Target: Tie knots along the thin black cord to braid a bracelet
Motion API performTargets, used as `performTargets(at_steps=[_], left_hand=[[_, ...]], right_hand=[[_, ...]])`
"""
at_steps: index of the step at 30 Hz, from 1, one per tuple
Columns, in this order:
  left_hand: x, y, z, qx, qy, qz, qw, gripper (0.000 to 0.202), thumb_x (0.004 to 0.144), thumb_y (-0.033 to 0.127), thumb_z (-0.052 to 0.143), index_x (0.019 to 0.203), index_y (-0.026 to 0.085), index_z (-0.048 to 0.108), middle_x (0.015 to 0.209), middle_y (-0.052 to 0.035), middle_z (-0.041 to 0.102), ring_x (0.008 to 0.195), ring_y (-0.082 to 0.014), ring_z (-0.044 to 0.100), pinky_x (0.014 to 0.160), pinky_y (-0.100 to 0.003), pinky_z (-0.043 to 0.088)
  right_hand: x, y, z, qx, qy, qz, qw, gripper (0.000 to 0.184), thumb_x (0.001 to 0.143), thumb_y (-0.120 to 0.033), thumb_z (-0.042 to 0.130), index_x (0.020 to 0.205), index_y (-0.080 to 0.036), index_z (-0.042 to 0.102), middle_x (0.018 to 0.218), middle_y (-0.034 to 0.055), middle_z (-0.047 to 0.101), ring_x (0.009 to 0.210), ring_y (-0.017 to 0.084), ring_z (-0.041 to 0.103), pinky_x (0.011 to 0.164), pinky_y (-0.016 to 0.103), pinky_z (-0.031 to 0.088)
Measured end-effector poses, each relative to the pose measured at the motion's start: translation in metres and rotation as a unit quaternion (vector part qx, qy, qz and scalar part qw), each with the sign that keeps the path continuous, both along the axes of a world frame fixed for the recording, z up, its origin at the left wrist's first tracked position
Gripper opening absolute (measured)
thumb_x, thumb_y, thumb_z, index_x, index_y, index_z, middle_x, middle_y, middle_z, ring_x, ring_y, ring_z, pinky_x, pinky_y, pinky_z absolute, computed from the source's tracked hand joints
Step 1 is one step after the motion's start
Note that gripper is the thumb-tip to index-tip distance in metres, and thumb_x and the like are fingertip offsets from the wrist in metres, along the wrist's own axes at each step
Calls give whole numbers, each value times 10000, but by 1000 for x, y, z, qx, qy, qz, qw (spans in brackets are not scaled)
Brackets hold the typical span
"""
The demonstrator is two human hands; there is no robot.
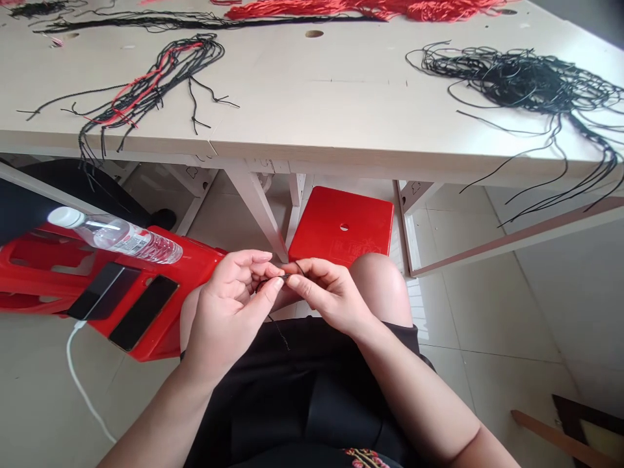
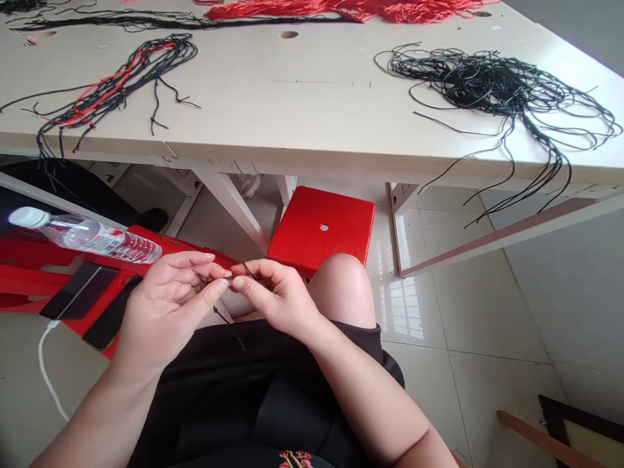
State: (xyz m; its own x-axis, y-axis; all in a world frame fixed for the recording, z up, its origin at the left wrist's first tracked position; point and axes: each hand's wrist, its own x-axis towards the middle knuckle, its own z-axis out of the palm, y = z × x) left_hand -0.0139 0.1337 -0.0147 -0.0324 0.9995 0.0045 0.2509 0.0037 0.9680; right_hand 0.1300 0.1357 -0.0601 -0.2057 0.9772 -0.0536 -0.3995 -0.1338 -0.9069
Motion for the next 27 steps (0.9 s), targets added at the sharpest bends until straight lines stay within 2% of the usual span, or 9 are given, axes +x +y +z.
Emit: performTargets(at_steps=[3, 5, 8, 12, 14, 19, 22, 24, 27], left_hand=[[-2, -1, 3, 2, 5, 21, 1000, 266, 692, 148, 722, 940, 201, 642, 826, -23, 688, 803, -132, 654, 718, -178, 529], [-3, 0, 4, 4, 1, 17, 1000, 276, 690, 141, 722, 948, 200, 643, 833, -23, 689, 804, -129, 653, 713, -173, 527], [-5, 0, 6, 12, -12, 13, 1000, 302, 675, 116, 728, 948, 205, 635, 834, -17, 683, 785, -129, 649, 705, -188, 531], [-4, 1, 10, 28, -35, 14, 999, 317, 660, 88, 729, 938, 209, 638, 817, -12, 680, 767, -127, 640, 705, -199, 532], [-3, 0, 10, 37, -48, 23, 998, 284, 663, 99, 727, 915, 203, 644, 790, -7, 676, 752, -120, 637, 704, -193, 530], [-2, 2, 8, 14, -95, 60, 994, 260, 609, 128, 759, 821, 189, 621, 710, 5, 659, 691, -127, 644, 654, -208, 543], [-6, 5, 9, 9, -129, 68, 989, 259, 599, 127, 761, 781, 199, 591, 684, 19, 646, 668, -131, 646, 654, -232, 560], [-9, 6, 10, 13, -150, 73, 986, 255, 605, 113, 750, 772, 202, 579, 676, 28, 637, 656, -123, 644, 663, -237, 567], [-12, 8, 12, -1, -175, 63, 982, 258, 609, 86, 733, 780, 202, 579, 665, 37, 626, 635, -115, 643, 645, -231, 569]], right_hand=[[1, 0, 1, -29, -13, 18, 999, 234, 798, -360, 635, 677, -162, 606, 618, -20, 621, 483, 47, 449, 461, 186, 358], [3, 1, 2, -75, 30, 57, 995, 259, 798, -381, 617, 674, -156, 589, 569, -28, 608, 391, 24, 341, 371, 174, 254], [6, 4, 3, -138, 111, 114, 977, 238, 768, -372, 615, 686, -152, 580, 536, -24, 622, 323, 13, 247, 318, 170, 140], [8, 5, 3, -163, 156, 133, 965, 221, 778, -354, 595, 698, -149, 574, 560, -4, 659, 299, 4, 195, 308, 170, 100], [9, 5, 3, -168, 167, 120, 964, 216, 783, -354, 600, 718, -149, 586, 567, -4, 661, 303, 2, 182, 312, 171, 101], [10, 6, 4, -161, 198, -9, 967, 202, 740, -322, 656, 879, -185, 605, 753, 15, 701, 356, 5, 205, 339, 178, 157], [14, 9, 3, -173, 156, -72, 970, 221, 716, -325, 680, 861, -183, 591, 851, 33, 689, 385, 8, 247, 356, 192, 194], [16, 10, 2, -168, 91, -155, 969, 232, 723, -314, 678, 900, -202, 579, 856, 14, 663, 399, 20, 291, 371, 205, 240], [14, 7, 2, -48, -46, -296, 953, 307, 759, -273, 665, 1044, -270, 551, 795, -19, 609, 504, 79, 449, 474, 239, 383]])
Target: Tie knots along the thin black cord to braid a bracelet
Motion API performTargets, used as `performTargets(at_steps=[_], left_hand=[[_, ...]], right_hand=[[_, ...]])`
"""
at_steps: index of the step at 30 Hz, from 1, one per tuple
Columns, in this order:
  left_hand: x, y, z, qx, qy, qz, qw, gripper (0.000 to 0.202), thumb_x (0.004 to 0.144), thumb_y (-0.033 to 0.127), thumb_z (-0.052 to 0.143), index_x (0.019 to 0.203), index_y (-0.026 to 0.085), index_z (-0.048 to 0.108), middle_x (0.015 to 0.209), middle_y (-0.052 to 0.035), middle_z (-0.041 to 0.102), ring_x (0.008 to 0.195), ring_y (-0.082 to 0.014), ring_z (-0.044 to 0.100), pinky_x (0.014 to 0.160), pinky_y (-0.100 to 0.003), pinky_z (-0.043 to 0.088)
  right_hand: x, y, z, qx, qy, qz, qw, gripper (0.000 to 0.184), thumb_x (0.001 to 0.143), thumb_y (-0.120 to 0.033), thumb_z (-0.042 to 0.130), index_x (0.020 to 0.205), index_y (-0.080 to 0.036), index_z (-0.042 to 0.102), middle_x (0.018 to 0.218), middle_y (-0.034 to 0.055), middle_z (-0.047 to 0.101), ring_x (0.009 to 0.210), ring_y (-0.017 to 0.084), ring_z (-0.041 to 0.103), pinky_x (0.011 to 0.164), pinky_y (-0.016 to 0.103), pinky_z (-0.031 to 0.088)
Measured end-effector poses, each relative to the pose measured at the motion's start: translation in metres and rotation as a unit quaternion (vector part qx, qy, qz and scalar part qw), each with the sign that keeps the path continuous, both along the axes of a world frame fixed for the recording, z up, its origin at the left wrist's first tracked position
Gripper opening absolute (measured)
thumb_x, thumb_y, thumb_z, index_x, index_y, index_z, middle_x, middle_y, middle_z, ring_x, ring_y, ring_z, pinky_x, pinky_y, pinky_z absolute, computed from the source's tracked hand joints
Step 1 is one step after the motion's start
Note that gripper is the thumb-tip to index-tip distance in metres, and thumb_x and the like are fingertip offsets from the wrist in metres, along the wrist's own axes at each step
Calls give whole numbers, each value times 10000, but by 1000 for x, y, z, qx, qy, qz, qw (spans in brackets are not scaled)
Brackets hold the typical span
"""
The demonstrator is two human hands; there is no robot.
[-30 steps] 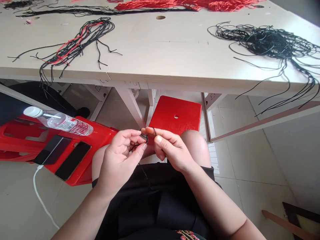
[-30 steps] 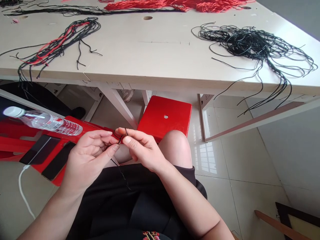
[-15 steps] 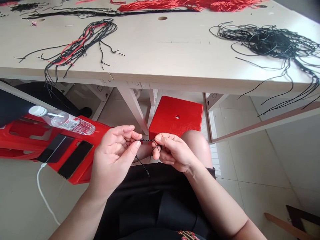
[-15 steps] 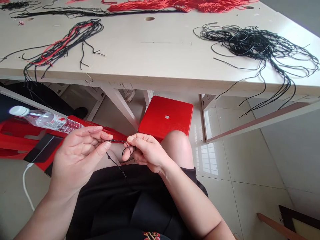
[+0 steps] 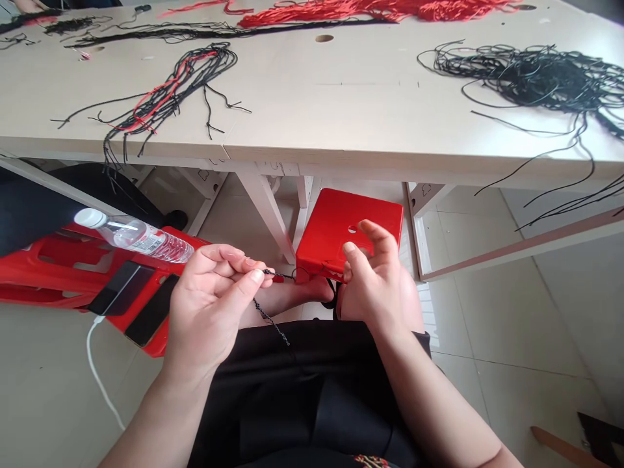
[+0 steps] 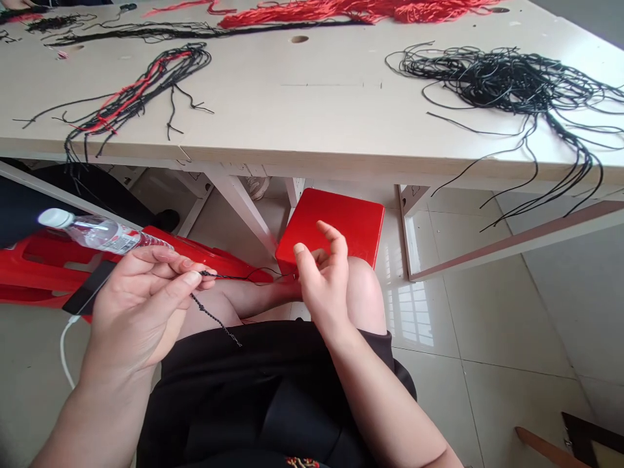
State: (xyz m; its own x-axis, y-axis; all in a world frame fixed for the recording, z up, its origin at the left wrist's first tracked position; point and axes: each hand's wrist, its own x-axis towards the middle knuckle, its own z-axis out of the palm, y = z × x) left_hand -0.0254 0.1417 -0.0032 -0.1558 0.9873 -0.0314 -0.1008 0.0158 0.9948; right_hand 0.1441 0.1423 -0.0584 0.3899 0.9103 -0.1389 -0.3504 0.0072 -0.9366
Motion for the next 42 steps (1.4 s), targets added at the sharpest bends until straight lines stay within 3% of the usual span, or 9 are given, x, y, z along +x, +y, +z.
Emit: performTargets(at_steps=[2, 4, 8, 13, 18, 27, 33, 36, 42], left_hand=[[1, 0, 0, -15, -12, -13, 1000, 264, 607, 79, 729, 791, 198, 581, 663, 38, 622, 630, -117, 645, 627, -231, 568], [3, 0, -1, -31, -14, -26, 999, 272, 604, 79, 732, 797, 194, 579, 665, 37, 621, 627, -115, 645, 621, -228, 568], [8, -3, -4, -44, 4, -51, 998, 250, 607, 101, 746, 781, 182, 585, 671, 26, 632, 626, -111, 647, 628, -221, 571], [11, -5, -7, -36, 27, -50, 998, 206, 619, 121, 751, 757, 178, 609, 717, 6, 655, 649, -115, 653, 641, -214, 575], [13, -7, -7, -21, 31, -63, 997, 180, 636, 123, 737, 773, 180, 635, 737, -10, 663, 672, -121, 648, 639, -203, 570], [13, -7, -8, -49, 5, -88, 995, 221, 606, 79, 737, 773, 175, 627, 694, 7, 624, 630, -119, 635, 566, -198, 567], [9, -5, -10, -38, 7, -80, 996, 212, 618, 94, 740, 775, 165, 617, 703, 18, 625, 634, -96, 632, 601, -179, 564], [8, -5, -12, -36, 5, -85, 996, 206, 632, 90, 735, 781, 170, 618, 710, 23, 631, 642, -88, 635, 606, -162, 560], [7, -6, -16, -20, 4, -89, 996, 202, 644, 65, 728, 783, 174, 630, 711, 25, 639, 665, -82, 641, 656, -154, 562]], right_hand=[[-5, -5, 0, 91, -101, 9, 991, 248, 783, -265, 655, 1018, -279, 579, 823, 3, 610, 672, 130, 551, 609, 278, 457], [-12, -9, -2, 153, -152, 88, 972, 144, 792, -272, 656, 930, -261, 620, 865, 31, 632, 783, 165, 583, 702, 313, 479], [-21, -15, -5, 167, -186, 194, 949, 56, 805, -285, 645, 805, -229, 640, 748, 28, 634, 691, 157, 563, 651, 313, 473], [-20, -15, -2, 79, -20, 274, 958, 187, 819, -361, 606, 732, -198, 579, 665, -2, 591, 625, 119, 546, 598, 267, 467], [-17, -13, 3, 8, 105, 342, 934, 227, 783, -381, 632, 706, -179, 563, 628, -18, 583, 599, 94, 543, 594, 243, 479], [-13, -9, -1, -51, 246, 404, 880, 181, 783, -307, 629, 696, -158, 576, 627, -12, 618, 565, 71, 550, 547, 191, 434], [-16, -13, -2, 51, 128, 310, 941, 205, 746, -294, 705, 838, -198, 549, 668, -31, 610, 620, 91, 563, 593, 223, 453], [-18, -16, -4, 99, 66, 308, 944, 268, 715, -244, 736, 896, -219, 539, 679, -42, 591, 602, 93, 539, 574, 230, 438], [-15, -15, -2, 75, 21, 335, 939, 107, 812, -254, 598, 734, -183, 577, 689, -15, 576, 650, 98, 525, 625, 239, 438]])
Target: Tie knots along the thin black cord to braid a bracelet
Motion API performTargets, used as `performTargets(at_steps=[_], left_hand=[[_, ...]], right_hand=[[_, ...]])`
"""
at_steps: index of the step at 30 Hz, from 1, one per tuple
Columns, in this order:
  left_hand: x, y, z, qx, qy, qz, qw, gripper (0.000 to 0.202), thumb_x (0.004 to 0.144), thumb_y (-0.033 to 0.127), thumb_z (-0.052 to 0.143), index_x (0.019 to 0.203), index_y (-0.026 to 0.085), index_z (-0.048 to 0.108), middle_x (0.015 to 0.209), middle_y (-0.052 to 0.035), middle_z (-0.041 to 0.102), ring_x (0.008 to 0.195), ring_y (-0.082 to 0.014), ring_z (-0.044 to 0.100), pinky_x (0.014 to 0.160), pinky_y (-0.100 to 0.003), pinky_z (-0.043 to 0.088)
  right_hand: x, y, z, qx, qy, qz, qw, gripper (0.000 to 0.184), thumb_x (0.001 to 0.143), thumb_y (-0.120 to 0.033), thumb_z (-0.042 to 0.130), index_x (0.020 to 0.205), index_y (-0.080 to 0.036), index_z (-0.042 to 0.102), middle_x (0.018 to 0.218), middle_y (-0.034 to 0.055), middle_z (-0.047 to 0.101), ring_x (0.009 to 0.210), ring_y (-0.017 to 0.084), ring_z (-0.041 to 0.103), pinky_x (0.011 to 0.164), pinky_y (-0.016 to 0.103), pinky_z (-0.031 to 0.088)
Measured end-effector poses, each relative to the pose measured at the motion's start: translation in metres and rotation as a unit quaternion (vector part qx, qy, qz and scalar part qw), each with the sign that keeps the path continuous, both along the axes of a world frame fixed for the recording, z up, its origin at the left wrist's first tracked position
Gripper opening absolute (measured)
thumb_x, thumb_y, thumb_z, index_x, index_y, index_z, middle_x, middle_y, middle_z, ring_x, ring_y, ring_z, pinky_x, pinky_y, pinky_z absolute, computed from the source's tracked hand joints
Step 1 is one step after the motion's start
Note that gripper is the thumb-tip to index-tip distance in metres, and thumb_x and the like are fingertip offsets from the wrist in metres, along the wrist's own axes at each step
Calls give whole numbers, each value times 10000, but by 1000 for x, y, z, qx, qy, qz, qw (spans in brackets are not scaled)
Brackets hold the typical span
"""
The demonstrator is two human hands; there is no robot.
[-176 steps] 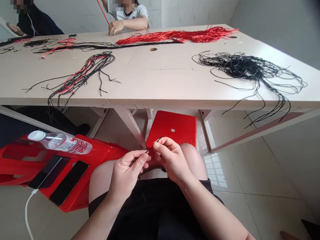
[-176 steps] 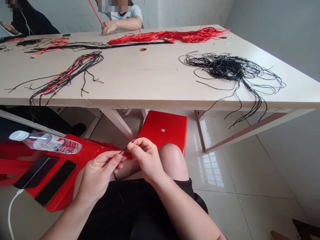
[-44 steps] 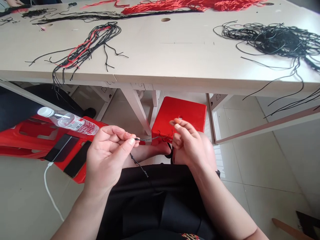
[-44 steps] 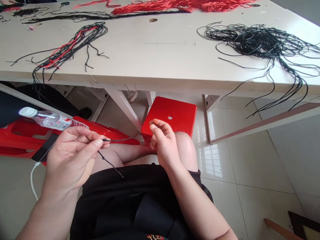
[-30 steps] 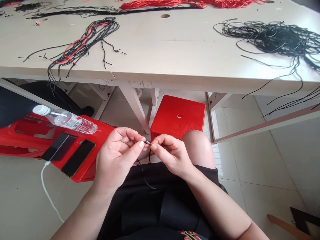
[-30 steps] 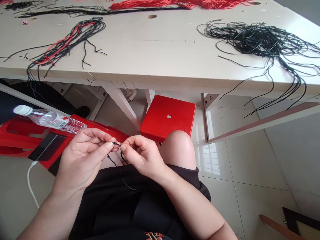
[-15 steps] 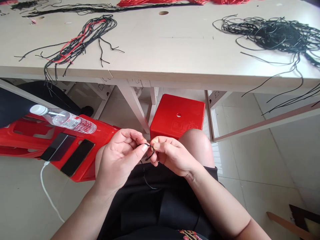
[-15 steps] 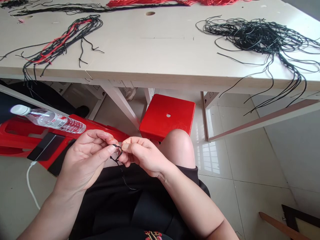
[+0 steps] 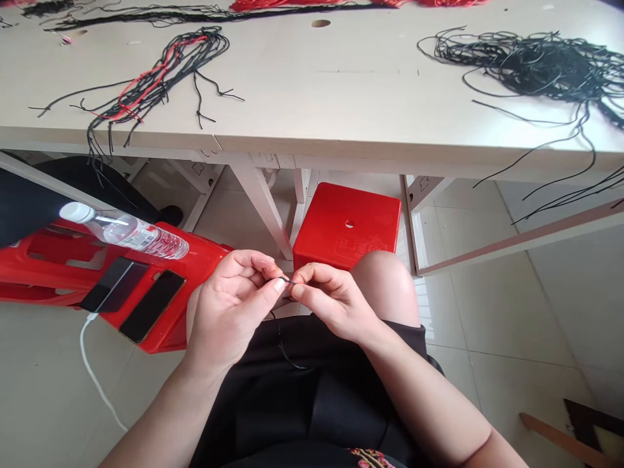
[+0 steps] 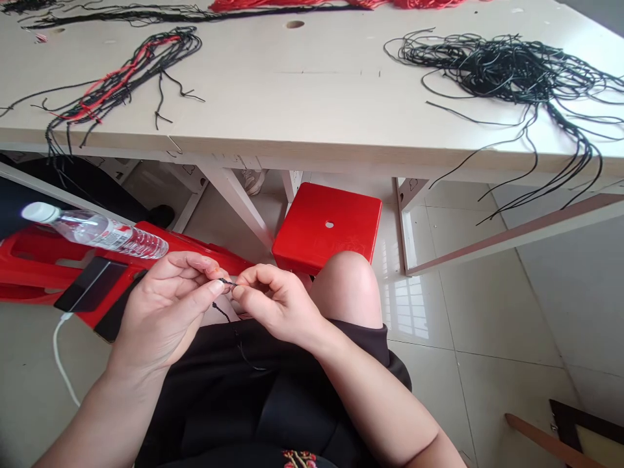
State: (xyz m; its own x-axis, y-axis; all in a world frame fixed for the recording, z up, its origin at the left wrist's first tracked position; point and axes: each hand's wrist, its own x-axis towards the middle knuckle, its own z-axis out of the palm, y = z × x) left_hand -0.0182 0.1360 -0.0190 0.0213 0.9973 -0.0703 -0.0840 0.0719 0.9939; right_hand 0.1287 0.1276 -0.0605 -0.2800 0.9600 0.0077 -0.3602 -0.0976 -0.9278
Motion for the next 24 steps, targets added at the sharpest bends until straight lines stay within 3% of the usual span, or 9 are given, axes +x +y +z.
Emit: performTargets(at_steps=[3, 7, 13, 17, 19, 21, 22, 24], left_hand=[[-2, 0, -3, 8, -2, -3, 1000, 199, 651, 55, 718, 781, 179, 631, 701, 33, 627, 661, -76, 636, 650, -144, 555], [-3, -1, -5, 9, 12, -13, 1000, 186, 690, 65, 688, 806, 197, 627, 720, 39, 614, 676, -68, 625, 645, -136, 545], [-2, -2, -7, 30, 48, -33, 998, 191, 718, 92, 672, 871, 202, 642, 795, 14, 643, 765, -81, 623, 713, -145, 535], [-4, 0, -9, 23, 70, 1, 997, 169, 687, 95, 701, 818, 191, 650, 755, 19, 638, 714, -71, 610, 683, -126, 518], [-5, 1, -9, 18, 69, 22, 997, 167, 664, 91, 713, 784, 187, 647, 737, 22, 634, 692, -72, 601, 660, -127, 511], [-5, 1, -9, 4, 57, 29, 998, 173, 642, 91, 723, 764, 183, 642, 721, 23, 631, 672, -74, 597, 634, -131, 507], [-5, 1, -9, -6, 50, 30, 998, 177, 634, 94, 728, 760, 181, 641, 716, 23, 631, 664, -76, 598, 624, -134, 507], [-4, 1, -7, -29, 34, 26, 999, 186, 626, 108, 740, 763, 180, 638, 712, 24, 632, 649, -81, 604, 612, -147, 514]], right_hand=[[2, 4, 3, -81, 62, 47, 994, 158, 803, -211, 538, 664, -160, 592, 701, 1, 604, 665, 92, 535, 659, 235, 442], [4, 7, 5, -195, 160, 115, 961, 204, 774, -227, 509, 602, -141, 576, 591, 1, 589, 524, 79, 503, 542, 219, 415], [5, 6, 3, -212, 189, 106, 953, 237, 796, -254, 551, 591, -135, 551, 566, -9, 548, 475, 61, 423, 486, 205, 364], [9, 6, 3, -206, 270, 124, 932, 327, 858, -359, 543, 594, -167, 523, 525, -37, 474, 451, 63, 351, 466, 208, 343], [13, 8, 3, -158, 276, 59, 946, 302, 884, -423, 494, 693, -203, 571, 647, -15, 568, 511, 86, 445, 509, 230, 405], [16, 11, 1, -89, 208, -46, 973, 305, 907, -488, 397, 918, -269, 608, 956, 14, 650, 740, 138, 590, 639, 297, 493], [17, 12, 0, -56, 147, -99, 983, 328, 910, -504, 366, 1051, -302, 582, 1126, 20, 621, 908, 170, 606, 725, 341, 509], [17, 14, -5, 5, -10, -194, 981, 397, 890, -496, 412, 1243, -328, 476, 1341, 29, 497, 1189, 220, 499, 878, 412, 481]])
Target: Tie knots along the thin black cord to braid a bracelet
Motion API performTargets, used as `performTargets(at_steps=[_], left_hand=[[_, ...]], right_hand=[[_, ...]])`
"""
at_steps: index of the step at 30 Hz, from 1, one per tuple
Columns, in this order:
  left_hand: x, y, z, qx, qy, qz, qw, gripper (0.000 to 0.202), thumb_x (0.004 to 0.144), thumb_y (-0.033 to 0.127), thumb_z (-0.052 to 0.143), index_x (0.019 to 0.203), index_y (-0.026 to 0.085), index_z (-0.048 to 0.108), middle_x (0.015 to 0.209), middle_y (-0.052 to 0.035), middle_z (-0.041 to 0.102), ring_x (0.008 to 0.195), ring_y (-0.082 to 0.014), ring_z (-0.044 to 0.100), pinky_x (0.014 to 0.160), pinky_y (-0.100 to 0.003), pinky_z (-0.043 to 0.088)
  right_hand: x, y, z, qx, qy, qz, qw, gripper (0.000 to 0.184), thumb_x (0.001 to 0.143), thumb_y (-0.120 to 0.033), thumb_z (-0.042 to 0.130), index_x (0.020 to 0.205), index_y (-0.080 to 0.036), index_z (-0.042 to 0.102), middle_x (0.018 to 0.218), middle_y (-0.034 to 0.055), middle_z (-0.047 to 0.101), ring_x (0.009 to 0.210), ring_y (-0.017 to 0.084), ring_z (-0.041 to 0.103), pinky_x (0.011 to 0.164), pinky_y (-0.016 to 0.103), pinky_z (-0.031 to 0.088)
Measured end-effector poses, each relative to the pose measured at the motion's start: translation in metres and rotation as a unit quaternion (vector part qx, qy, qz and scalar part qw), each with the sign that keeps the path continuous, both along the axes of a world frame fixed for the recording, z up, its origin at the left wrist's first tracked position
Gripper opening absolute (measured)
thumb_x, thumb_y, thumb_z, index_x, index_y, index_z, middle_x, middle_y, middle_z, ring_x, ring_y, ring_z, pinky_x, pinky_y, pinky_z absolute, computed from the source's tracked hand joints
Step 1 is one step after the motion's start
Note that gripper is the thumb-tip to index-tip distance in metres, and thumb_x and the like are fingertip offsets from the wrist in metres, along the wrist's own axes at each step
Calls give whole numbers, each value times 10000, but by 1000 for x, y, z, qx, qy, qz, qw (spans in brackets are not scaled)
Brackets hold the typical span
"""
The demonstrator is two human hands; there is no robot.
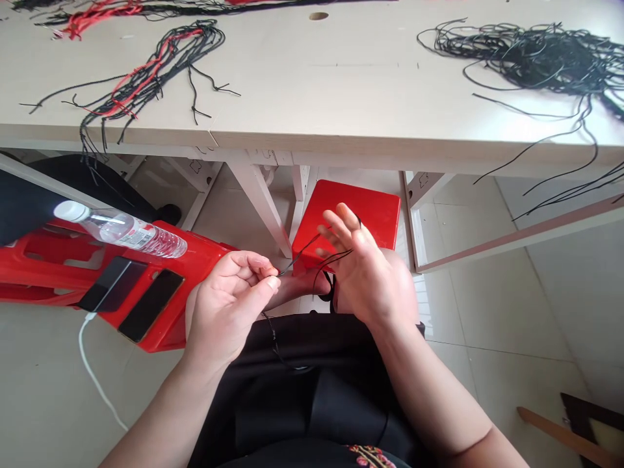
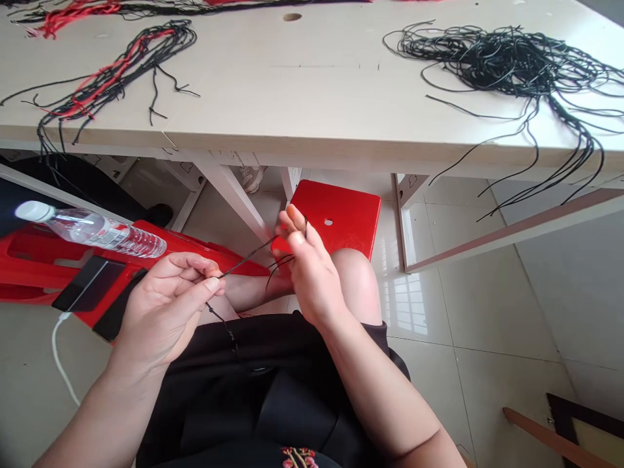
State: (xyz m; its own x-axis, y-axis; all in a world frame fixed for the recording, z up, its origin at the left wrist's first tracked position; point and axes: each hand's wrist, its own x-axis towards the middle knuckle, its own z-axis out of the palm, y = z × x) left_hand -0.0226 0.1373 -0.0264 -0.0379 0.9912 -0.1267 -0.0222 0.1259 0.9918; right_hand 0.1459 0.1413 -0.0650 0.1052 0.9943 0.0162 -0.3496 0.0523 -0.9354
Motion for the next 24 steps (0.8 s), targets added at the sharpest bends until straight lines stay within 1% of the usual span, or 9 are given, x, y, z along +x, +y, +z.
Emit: performTargets(at_steps=[3, 5, 8, 10, 13, 15, 18, 21, 24], left_hand=[[1, -1, 2, -23, -26, 0, 999, 182, 638, 128, 746, 771, 177, 632, 707, 27, 632, 642, -88, 625, 635, -168, 535], [1, -1, 3, -26, -43, 1, 999, 172, 651, 130, 743, 773, 173, 629, 715, 25, 639, 671, -93, 643, 677, -177, 546], [1, -1, 3, -19, -54, 0, 998, 181, 656, 127, 744, 787, 170, 627, 741, 18, 654, 721, -102, 655, 726, -190, 553], [0, -1, 2, -13, -48, 1, 999, 205, 642, 121, 754, 794, 170, 626, 744, 18, 659, 724, -102, 654, 722, -191, 556], [1, -2, 1, 1, -21, -3, 1000, 222, 633, 108, 757, 802, 176, 628, 752, 17, 669, 738, -99, 654, 700, -177, 558], [2, -4, 0, 12, 3, -13, 1000, 206, 649, 115, 747, 806, 183, 631, 765, 14, 677, 753, -101, 657, 710, -181, 562], [4, -6, 1, 16, 28, -26, 999, 183, 662, 141, 740, 804, 185, 633, 767, 6, 684, 753, -114, 663, 722, -210, 572], [6, -8, 3, 7, 27, -19, 999, 206, 650, 151, 746, 821, 177, 635, 758, -2, 689, 755, -127, 670, 692, -215, 577], [8, -8, 5, 2, 28, -2, 1000, 212, 633, 162, 756, 806, 165, 634, 727, -2, 683, 718, -126, 669, 652, -208, 575]], right_hand=[[-3, -1, -7, 40, -215, -90, 972, 510, 820, -397, 588, 1294, -283, 438, 1386, 75, 441, 1275, 253, 415, 963, 441, 434], [-6, -4, -9, 68, -283, -98, 952, 487, 793, -355, 639, 1240, -243, 481, 1292, 107, 513, 1203, 253, 479, 949, 440, 449], [-10, -7, -9, 109, -325, -116, 932, 479, 737, -303, 709, 1166, -206, 520, 1164, 112, 574, 1128, 247, 521, 941, 436, 460], [-13, -9, -7, 138, -312, -101, 935, 420, 736, -278, 713, 1114, -204, 547, 1119, 101, 598, 1045, 224, 564, 893, 406, 489], [-17, -11, -3, 149, -230, -10, 962, 186, 790, -257, 666, 954, -211, 593, 1025, 76, 649, 859, 171, 620, 729, 323, 531], [-18, -12, -1, 142, -196, 24, 970, 54, 811, -235, 637, 819, -207, 592, 930, 64, 670, 807, 162, 625, 678, 304, 523], [-18, -13, 0, 112, -162, 51, 979, 140, 833, -241, 596, 707, -206, 547, 823, 45, 655, 776, 158, 614, 692, 311, 513], [-16, -14, 0, 39, -93, 91, 991, 173, 855, -309, 561, 726, -202, 519, 827, 29, 618, 745, 137, 590, 689, 295, 505], [-14, -13, -1, -22, -71, 90, 993, 260, 861, -387, 555, 698, -199, 479, 713, -6, 559, 630, 103, 528, 604, 255, 470]])
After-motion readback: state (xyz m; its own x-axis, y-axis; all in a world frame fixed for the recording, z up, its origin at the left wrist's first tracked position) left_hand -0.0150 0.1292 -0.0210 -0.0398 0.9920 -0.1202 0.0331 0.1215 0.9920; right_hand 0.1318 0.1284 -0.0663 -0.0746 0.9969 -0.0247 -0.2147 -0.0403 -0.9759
